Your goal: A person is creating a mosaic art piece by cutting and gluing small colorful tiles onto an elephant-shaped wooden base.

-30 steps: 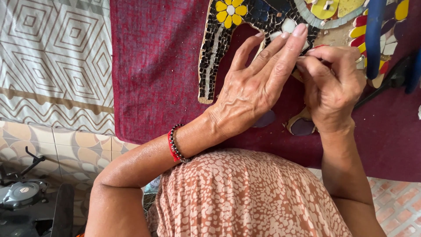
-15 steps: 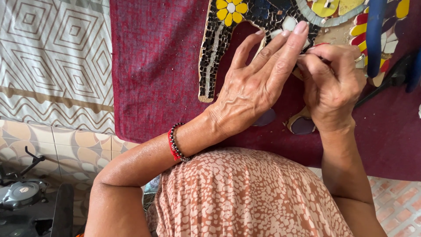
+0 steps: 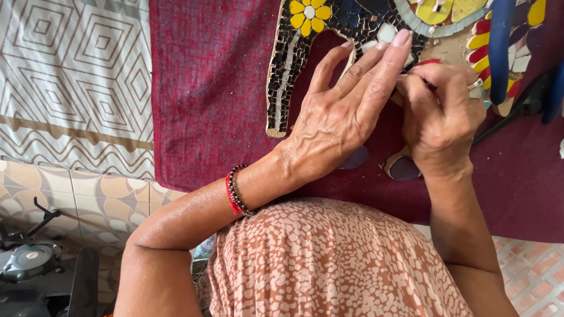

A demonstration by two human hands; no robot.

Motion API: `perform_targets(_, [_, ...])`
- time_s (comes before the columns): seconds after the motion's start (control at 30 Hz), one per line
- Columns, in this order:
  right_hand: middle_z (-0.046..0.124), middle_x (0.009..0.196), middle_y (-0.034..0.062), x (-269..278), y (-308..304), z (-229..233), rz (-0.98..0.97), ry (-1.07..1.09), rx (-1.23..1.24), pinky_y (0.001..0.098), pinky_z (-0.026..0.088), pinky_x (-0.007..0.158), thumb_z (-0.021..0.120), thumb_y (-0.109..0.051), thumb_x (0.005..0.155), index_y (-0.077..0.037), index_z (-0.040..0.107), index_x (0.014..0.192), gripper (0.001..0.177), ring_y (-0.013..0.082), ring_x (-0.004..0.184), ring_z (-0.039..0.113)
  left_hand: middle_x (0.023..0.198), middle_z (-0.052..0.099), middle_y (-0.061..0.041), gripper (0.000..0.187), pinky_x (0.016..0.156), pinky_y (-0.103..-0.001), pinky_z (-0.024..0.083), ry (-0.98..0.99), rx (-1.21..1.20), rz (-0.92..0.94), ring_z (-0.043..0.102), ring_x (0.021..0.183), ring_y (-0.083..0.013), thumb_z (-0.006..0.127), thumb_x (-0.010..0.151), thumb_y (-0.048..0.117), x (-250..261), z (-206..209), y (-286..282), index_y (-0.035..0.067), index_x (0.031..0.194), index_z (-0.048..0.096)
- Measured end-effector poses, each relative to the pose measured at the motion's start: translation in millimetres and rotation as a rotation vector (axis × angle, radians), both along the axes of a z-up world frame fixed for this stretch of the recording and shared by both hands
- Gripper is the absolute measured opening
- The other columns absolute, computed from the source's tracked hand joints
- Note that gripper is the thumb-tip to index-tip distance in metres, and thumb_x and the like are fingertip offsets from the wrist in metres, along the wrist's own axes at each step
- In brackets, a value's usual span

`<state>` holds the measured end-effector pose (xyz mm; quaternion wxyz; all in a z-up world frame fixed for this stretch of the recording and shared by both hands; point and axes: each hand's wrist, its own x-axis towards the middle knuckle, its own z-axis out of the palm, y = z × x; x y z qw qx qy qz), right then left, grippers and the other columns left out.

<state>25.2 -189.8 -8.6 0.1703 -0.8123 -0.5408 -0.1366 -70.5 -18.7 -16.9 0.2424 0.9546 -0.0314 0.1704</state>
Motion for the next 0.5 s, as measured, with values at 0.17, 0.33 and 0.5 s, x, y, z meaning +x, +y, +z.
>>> perform_targets(0.17, [0.064, 0.105, 0.0179, -3.2, 2.5, 4.3, -0.008, -0.046, -0.012, 0.0394, 0.063, 0.065, 0.077, 0.007, 0.113, 0.009, 0.071, 0.103, 0.012, 0.0313, 0.086, 0.069, 0.155, 0.058, -0.006, 0.035, 0.123, -0.042, 0.05, -0.004, -0.002, 0.008, 0.073, 0.142, -0.0148, 0.045, 0.114, 0.002, 0.3, -0.3, -0.6, -0.001, 0.149, 0.043])
perform_targets(0.33, [0.064, 0.103, 0.0174, -2.3, 0.9, 2.5, -0.014, 0.008, 0.024, 0.0407, 0.06, 0.068, 0.083, 0.008, 0.111, 0.01, 0.071, 0.101, 0.016, 0.0313, 0.085, 0.066, 0.155, 0.058, -0.007, 0.036, 0.123, -0.043, 0.049, -0.005, 0.003, 0.005, 0.072, 0.142, -0.0152, 0.044, 0.113, -0.002, 0.5, 0.6, 0.1, -0.002, 0.149, 0.042])
perform_targets(0.5, [0.064, 0.104, 0.0177, -3.1, 2.8, 5.7, -0.007, 0.033, 0.033, 0.0397, 0.06, 0.069, 0.083, 0.009, 0.111, 0.011, 0.074, 0.102, 0.013, 0.0306, 0.086, 0.066, 0.156, 0.058, -0.007, 0.037, 0.124, -0.044, 0.049, -0.005, -0.016, 0.008, 0.071, 0.143, -0.0149, 0.046, 0.114, -0.002, 0.3, -1.2, -1.2, -0.002, 0.15, 0.04])
